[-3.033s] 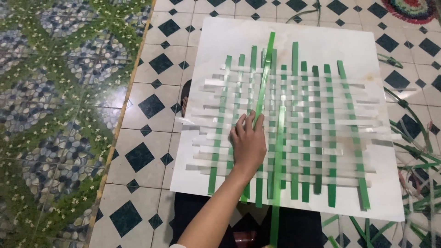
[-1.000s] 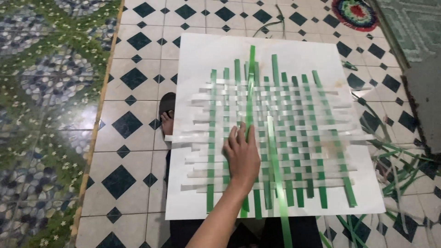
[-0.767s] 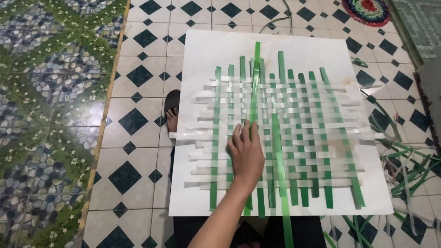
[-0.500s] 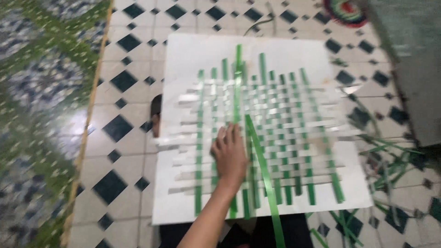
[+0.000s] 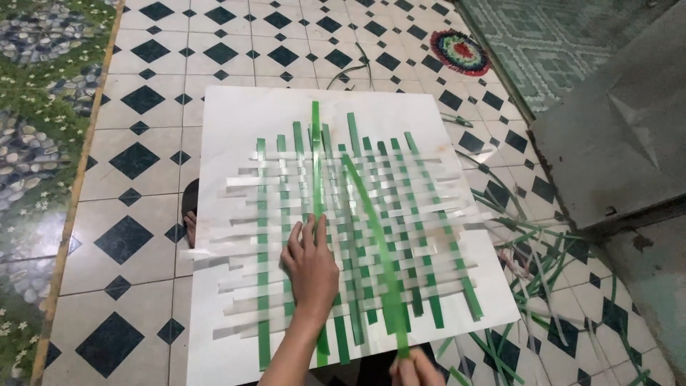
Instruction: Weaving green and white plastic strips together on a flat board to create a mat or bag component.
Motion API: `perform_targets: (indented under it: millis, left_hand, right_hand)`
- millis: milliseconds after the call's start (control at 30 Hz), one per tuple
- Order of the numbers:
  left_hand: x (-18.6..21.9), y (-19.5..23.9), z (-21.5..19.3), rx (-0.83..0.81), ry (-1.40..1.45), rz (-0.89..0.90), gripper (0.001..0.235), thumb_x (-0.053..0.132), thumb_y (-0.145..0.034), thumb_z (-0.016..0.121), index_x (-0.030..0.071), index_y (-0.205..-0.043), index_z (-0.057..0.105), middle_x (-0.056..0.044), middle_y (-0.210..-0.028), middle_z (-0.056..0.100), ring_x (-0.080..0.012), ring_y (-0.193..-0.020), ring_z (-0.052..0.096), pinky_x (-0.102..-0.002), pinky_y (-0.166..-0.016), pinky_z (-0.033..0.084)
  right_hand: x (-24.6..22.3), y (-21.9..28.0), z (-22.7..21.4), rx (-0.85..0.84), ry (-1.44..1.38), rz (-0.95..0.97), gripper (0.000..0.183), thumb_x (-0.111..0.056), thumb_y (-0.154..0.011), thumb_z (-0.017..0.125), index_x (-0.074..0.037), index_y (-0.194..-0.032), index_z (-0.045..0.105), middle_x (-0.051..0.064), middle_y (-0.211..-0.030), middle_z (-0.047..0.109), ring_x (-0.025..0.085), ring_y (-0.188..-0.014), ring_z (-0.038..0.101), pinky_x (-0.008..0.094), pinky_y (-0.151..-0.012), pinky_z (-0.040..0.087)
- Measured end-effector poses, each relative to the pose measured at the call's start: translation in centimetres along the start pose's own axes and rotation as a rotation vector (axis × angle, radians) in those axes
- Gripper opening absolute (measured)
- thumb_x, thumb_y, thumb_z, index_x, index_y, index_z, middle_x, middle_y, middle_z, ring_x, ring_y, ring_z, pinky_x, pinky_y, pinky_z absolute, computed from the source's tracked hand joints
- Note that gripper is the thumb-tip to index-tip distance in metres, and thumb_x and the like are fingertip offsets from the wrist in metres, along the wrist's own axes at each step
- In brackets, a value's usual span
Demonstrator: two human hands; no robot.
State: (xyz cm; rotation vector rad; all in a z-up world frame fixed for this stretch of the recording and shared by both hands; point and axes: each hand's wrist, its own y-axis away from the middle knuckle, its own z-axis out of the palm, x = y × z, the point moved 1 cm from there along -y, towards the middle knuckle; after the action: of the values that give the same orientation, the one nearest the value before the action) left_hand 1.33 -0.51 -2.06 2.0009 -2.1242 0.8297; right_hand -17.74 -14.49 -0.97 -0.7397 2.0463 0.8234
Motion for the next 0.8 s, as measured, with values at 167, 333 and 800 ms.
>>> perform_targets:
  millis: [167, 333, 800]
  left_hand:
    - [0.0, -0.2, -0.6, 0.010, 0.143, -0.034, 0.061, -0.002, -0.082, 0.053, 0.017, -0.140, 0.048, -0.004, -0.143, 0.049, -0.0282, -0.133, 0.038, -0.049, -0.098, 0.033]
    - [0.0, -0.2, -1.3, 0.013, 0.279, -0.055, 0.048, 0.003, -0.090, 0.048, 0.019, -0.135, 0.053, 0.000, -0.136, 0.054, -0.0228, -0.125, 0.045, -0.045, -0.099, 0.031]
    - [-0.1, -0.3, -1.1, 0.046, 0.401, -0.132, 0.047, 0.012, -0.089, 0.055, 0.013, -0.136, 0.051, -0.003, -0.135, 0.057, -0.0230, -0.119, 0.050, -0.043, -0.099, 0.033]
  right_hand:
    - [-9.1, -3.1, 0.2, -0.298, -0.073, -0.144, 0.025, -0.024, -0.097, 0.049, -0.005, -0.089, 0.062, 0.006, -0.050, 0.048, 0.018, -0.044, 0.045, 0.031, -0.046, 0.040]
    - [-11.4, -8.2, 2.0, -0.421, -0.047, -0.347, 0.016, -0.018, -0.097, 0.052, -0.007, -0.094, 0.062, 0.002, -0.063, 0.050, 0.013, -0.055, 0.047, 0.027, -0.049, 0.042]
    - [-9.5, -10.7, 5.1, -0.295, 0.066, -0.652, 0.025, -0.026, -0.094, 0.054, -0.008, -0.109, 0.063, 0.000, -0.065, 0.059, 0.009, -0.053, 0.048, 0.024, -0.049, 0.039]
